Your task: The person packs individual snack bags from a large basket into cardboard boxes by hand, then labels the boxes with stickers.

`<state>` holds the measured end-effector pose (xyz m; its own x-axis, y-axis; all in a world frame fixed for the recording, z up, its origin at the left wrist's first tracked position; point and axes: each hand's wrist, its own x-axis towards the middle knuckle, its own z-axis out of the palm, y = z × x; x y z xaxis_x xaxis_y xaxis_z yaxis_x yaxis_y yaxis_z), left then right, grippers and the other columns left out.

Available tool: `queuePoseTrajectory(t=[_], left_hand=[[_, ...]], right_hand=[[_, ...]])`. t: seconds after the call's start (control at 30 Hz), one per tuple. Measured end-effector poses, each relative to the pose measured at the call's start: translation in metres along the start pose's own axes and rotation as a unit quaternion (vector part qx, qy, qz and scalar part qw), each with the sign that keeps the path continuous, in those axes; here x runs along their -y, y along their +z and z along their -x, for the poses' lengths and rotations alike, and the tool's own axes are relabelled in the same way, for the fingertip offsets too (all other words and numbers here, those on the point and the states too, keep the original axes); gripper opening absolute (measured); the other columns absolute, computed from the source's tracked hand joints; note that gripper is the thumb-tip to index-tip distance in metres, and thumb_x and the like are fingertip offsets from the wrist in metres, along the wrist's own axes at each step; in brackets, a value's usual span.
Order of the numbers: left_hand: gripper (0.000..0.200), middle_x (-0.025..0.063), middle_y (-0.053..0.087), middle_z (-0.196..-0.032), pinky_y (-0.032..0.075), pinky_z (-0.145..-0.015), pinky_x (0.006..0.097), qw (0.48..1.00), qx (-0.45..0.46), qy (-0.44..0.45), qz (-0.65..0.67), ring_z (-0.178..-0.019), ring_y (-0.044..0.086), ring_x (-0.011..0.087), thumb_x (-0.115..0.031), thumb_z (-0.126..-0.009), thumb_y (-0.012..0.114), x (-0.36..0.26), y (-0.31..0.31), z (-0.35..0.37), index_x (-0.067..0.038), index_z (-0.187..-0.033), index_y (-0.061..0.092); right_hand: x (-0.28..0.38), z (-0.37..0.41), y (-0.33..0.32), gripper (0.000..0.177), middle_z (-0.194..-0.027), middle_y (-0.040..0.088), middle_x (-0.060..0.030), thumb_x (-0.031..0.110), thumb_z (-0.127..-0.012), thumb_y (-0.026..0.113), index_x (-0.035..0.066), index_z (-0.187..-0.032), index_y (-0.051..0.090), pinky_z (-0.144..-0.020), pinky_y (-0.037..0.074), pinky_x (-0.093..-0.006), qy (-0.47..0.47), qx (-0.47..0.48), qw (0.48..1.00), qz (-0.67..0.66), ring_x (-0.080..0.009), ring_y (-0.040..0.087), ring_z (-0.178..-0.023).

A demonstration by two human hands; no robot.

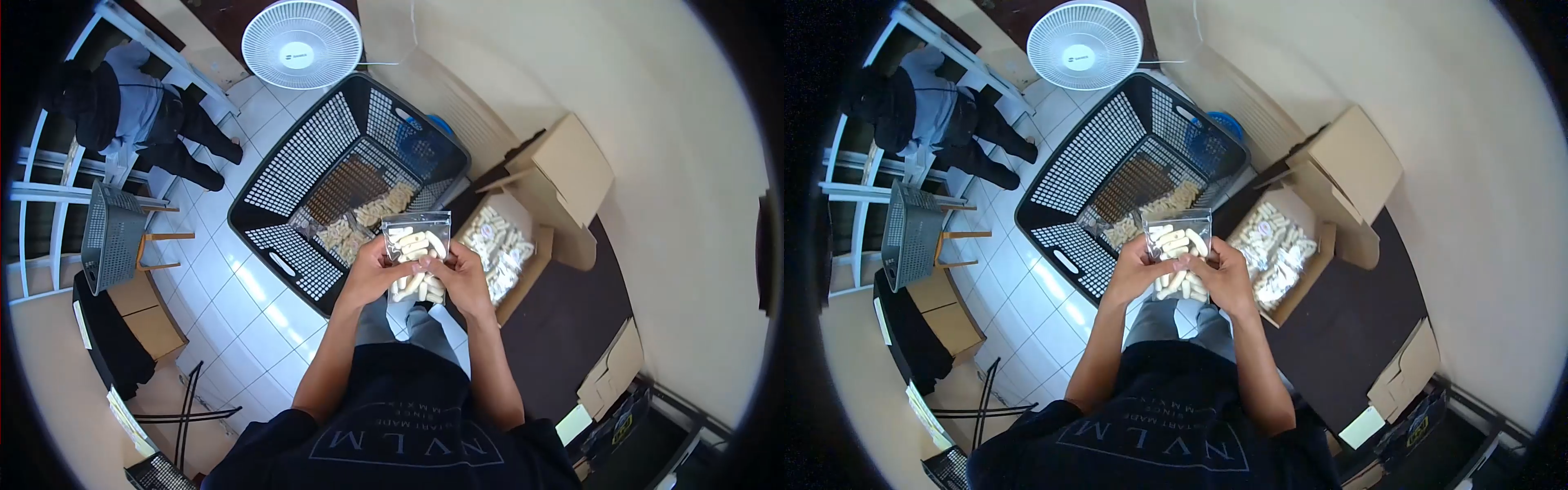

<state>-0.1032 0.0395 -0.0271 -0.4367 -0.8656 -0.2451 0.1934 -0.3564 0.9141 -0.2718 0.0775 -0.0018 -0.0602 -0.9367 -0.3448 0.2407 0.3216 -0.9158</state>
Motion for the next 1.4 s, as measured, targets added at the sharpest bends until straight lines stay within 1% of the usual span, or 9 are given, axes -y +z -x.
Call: queuePoseTrajectory(t=[0.23, 0.4, 0.57, 0.73, 0.93, 1.03, 1.2, 1.3, 1.4], left_hand=[[0.045, 0.0087, 0.065, -0.108, 0.051, -0.081, 0.0269, 0.994, 0.087, -0.060, -0.032, -0.093, 0.063, 0.0130, -0.001, -0.080, 0.073, 0.028, 0.053, 0.035, 0.004, -0.120, 0.053], [0.038, 0.0065, 0.065, -0.104, 0.050, -0.082, 0.0260, 0.982, 0.144, -0.080, -0.088, -0.093, 0.061, 0.0114, -0.010, -0.086, 0.068, 0.027, 0.074, 0.038, 0.003, -0.119, 0.054], [0.016, 0.0050, 0.067, -0.088, 0.046, -0.067, 0.0215, 0.995, -0.051, -0.029, -0.080, -0.079, 0.059, 0.0064, -0.009, -0.089, 0.065, 0.048, 0.102, 0.030, 0.004, -0.098, 0.065], [0.016, 0.0037, 0.067, -0.073, 0.046, -0.062, 0.0208, 0.990, -0.087, 0.020, -0.106, -0.066, 0.057, 0.0066, -0.012, -0.089, 0.066, 0.061, 0.122, 0.034, 0.004, -0.087, 0.069], [0.021, 0.0022, 0.065, -0.077, 0.047, -0.064, 0.0216, 0.993, -0.089, -0.071, -0.010, -0.069, 0.058, 0.0072, -0.016, -0.095, 0.058, 0.096, 0.116, 0.047, 0.002, -0.087, 0.065], [0.023, 0.0021, 0.063, -0.075, 0.046, -0.064, 0.0222, 0.990, -0.012, -0.021, -0.137, -0.068, 0.058, 0.0068, -0.016, -0.096, 0.056, 0.079, 0.114, 0.055, 0.002, -0.084, 0.063], [0.021, 0.0050, 0.060, -0.067, 0.041, -0.056, 0.0250, 0.939, 0.124, 0.020, -0.321, -0.063, 0.050, 0.0066, -0.013, -0.094, 0.057, 0.053, 0.128, 0.063, 0.005, -0.083, 0.061], [0.021, 0.0069, 0.057, -0.064, 0.040, -0.055, 0.0266, 0.934, 0.105, 0.039, -0.339, -0.060, 0.047, 0.0089, -0.014, -0.093, 0.057, 0.059, 0.128, 0.062, 0.004, -0.083, 0.061], [0.023, 0.0072, 0.052, -0.059, 0.038, -0.052, 0.0284, 0.929, 0.068, 0.066, -0.357, -0.055, 0.045, 0.0100, -0.016, -0.094, 0.057, 0.068, 0.130, 0.067, 0.003, -0.081, 0.061]], right_hand=[[-0.024, 0.070, -0.067, 0.015, -0.069, 0.060, 0.0036, 0.008, -0.088, 0.067, -0.003, -0.099, 0.063, -0.049, 0.035, -0.0178, 0.043, 0.019, 0.998, -0.030, 0.0006, 0.047, -0.058], [-0.020, 0.096, -0.087, 0.017, -0.077, 0.065, -0.0001, 0.007, -0.089, 0.065, -0.003, -0.102, 0.062, -0.055, 0.042, -0.0184, 0.034, -0.005, 0.997, -0.076, -0.0018, 0.055, -0.064], [-0.030, 0.114, -0.104, 0.015, -0.074, 0.064, 0.0009, 0.007, -0.089, 0.066, -0.003, -0.099, 0.062, -0.054, 0.041, -0.0188, 0.026, -0.015, 0.999, -0.030, -0.0014, 0.052, -0.063], [-0.056, 0.123, -0.116, 0.013, -0.068, 0.060, 0.0029, 0.006, -0.087, 0.067, -0.003, -0.095, 0.062, -0.052, 0.038, -0.0184, 0.010, -0.018, 0.999, -0.044, -0.0005, 0.049, -0.060], [-0.069, 0.136, -0.128, 0.017, -0.082, 0.064, -0.0006, 0.007, -0.084, 0.071, -0.002, -0.096, 0.063, -0.062, 0.045, -0.0211, 0.073, -0.005, 0.996, -0.044, -0.0041, 0.055, -0.073], [-0.075, 0.136, -0.133, 0.024, -0.082, 0.065, -0.0024, 0.017, -0.084, 0.073, -0.002, -0.096, 0.065, -0.064, 0.046, -0.0259, -0.019, 0.025, 0.998, 0.047, -0.0075, 0.056, -0.074], [-0.030, 0.135, -0.125, 0.017, -0.077, 0.064, -0.0024, 0.014, -0.088, 0.067, -0.003, -0.094, 0.064, -0.059, 0.044, -0.0241, -0.034, 0.068, 0.983, 0.170, -0.0059, 0.054, -0.068], [-0.044, 0.126, -0.116, 0.015, -0.069, 0.062, -0.0163, 0.011, -0.086, 0.058, -0.003, -0.084, 0.061, -0.057, 0.044, -0.0354, -0.098, 0.037, 0.973, 0.204, -0.0219, 0.056, -0.057], [-0.056, 0.124, -0.111, 0.015, -0.066, 0.060, -0.0155, 0.011, -0.085, 0.059, -0.003, -0.083, 0.060, -0.055, 0.043, -0.0359, -0.097, 0.029, 0.975, 0.198, -0.0213, 0.054, -0.056]])
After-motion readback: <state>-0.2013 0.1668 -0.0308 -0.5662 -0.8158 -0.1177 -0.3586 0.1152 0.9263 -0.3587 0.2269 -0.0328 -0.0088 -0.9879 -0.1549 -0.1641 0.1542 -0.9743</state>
